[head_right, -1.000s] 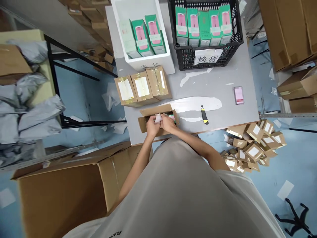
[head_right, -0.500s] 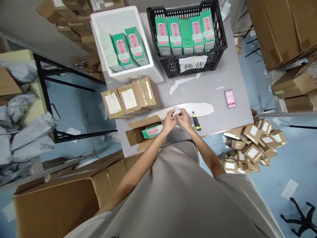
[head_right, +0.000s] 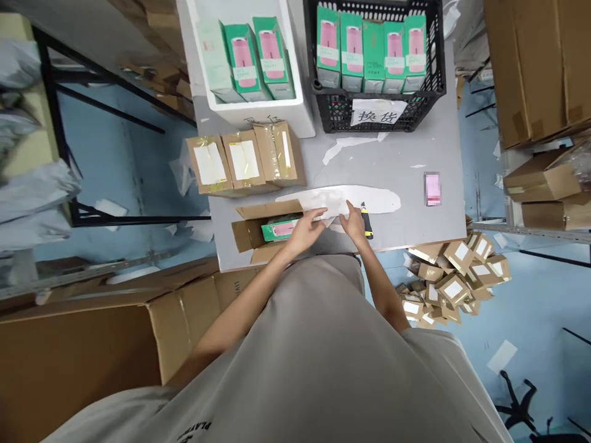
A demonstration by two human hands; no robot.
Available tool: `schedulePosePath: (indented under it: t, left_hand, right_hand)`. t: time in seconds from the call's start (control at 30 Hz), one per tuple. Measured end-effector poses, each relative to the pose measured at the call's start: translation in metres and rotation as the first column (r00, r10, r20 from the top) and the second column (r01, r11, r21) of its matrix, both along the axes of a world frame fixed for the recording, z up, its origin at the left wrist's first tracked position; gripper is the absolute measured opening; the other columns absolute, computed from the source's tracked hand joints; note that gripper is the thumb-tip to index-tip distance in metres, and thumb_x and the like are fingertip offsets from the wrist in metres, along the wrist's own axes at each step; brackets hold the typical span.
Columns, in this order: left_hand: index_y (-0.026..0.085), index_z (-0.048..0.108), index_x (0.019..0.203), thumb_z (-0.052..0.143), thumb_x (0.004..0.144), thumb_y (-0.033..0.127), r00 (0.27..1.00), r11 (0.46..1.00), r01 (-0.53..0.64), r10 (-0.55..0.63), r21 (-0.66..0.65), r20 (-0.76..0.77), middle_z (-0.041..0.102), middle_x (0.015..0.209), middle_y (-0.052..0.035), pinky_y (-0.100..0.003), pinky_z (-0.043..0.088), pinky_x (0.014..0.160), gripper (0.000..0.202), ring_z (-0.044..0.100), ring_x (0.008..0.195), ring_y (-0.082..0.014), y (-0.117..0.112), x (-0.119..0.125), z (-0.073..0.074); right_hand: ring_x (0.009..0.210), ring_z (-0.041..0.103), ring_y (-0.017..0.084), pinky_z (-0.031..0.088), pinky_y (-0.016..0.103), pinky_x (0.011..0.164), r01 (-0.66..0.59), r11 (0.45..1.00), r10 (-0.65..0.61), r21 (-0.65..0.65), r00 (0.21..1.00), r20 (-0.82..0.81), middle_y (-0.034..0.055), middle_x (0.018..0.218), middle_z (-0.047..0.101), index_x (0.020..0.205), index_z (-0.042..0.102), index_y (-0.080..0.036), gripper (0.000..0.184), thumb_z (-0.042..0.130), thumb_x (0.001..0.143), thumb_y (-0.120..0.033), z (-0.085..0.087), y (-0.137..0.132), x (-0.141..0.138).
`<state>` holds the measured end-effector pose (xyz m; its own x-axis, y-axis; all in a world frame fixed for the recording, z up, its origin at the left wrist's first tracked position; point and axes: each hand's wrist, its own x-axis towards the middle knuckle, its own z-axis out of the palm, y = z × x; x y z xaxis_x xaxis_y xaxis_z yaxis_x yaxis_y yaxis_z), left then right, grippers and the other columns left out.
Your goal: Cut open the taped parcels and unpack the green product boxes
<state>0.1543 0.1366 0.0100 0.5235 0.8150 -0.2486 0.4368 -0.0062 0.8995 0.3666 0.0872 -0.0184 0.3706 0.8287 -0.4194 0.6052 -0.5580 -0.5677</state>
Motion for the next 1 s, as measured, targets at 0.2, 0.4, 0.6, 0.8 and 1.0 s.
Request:
schedulePosePath:
  t: [0.2,0.4,0.6,0.8,1.0]
  left_hand:
    - [0.021,0.078,0.143,0.064,0.097,0.018,0.875,0.970,-0.156,0.224,0.187,-0.429,0.078,0.150,-0.0203,-0.063,0.057,0.130,0.049,0.073,0.143,-0.0437,0.012,-0.120,0.011]
    - [0.024,0.081,0.138,0.066,0.080,0.013,0.857,0.972,0.066,0.062,0.227,-0.512,0.079,0.138,-0.0192,-0.073,0.030,0.149,0.060,0.063,0.154,-0.0453,0.008,-0.163,-0.018]
    - [0.019,0.082,0.139,0.066,0.080,0.012,0.869,0.967,0.123,0.004,0.224,-0.495,0.077,0.126,-0.0234,-0.073,0.024,0.150,0.061,0.066,0.146,-0.0455,0.019,-0.168,-0.036]
    - [0.022,0.084,0.129,0.066,0.082,0.012,0.872,0.949,0.199,-0.058,0.243,-0.486,0.078,0.115,-0.0228,-0.077,0.027,0.146,0.051,0.068,0.139,-0.0460,0.034,-0.166,-0.039]
    - [0.017,0.084,0.125,0.071,0.077,0.007,0.864,0.948,0.247,-0.121,0.202,-0.488,0.079,0.118,-0.0250,-0.074,0.029,0.145,0.051,0.067,0.137,-0.0482,0.045,-0.168,-0.025]
  right_hand:
    - [0.144,0.070,0.041,0.056,0.060,0.131,-0.323,0.924,0.305,0.207,0.946,0.113,0.0238,0.154,0.074,0.157,0.075,-0.015,0.047,0.055,0.117,-0.026,0.057,0.000,-0.046]
    - [0.140,0.071,0.033,0.058,0.050,0.128,-0.735,0.677,0.725,-0.035,0.658,0.203,0.0172,0.142,0.081,0.138,0.082,-0.019,0.037,0.052,0.119,-0.011,0.047,0.021,-0.143]
    - [0.147,0.068,0.036,0.051,0.060,0.134,-0.713,0.681,0.722,-0.168,0.617,0.312,0.0263,0.145,0.080,0.133,0.080,-0.011,0.041,0.049,0.109,0.002,0.022,0.035,-0.161]
    - [0.144,0.069,0.037,0.052,0.060,0.132,-0.727,0.629,0.764,-0.275,0.512,0.392,0.0276,0.147,0.081,0.142,0.079,-0.010,0.049,0.052,0.103,0.001,0.017,0.046,-0.155]
    - [0.142,0.067,0.034,0.047,0.052,0.134,-0.745,0.589,0.795,-0.311,0.466,0.389,0.0280,0.141,0.082,0.137,0.081,-0.005,0.046,0.053,0.101,0.003,0.034,0.053,-0.153]
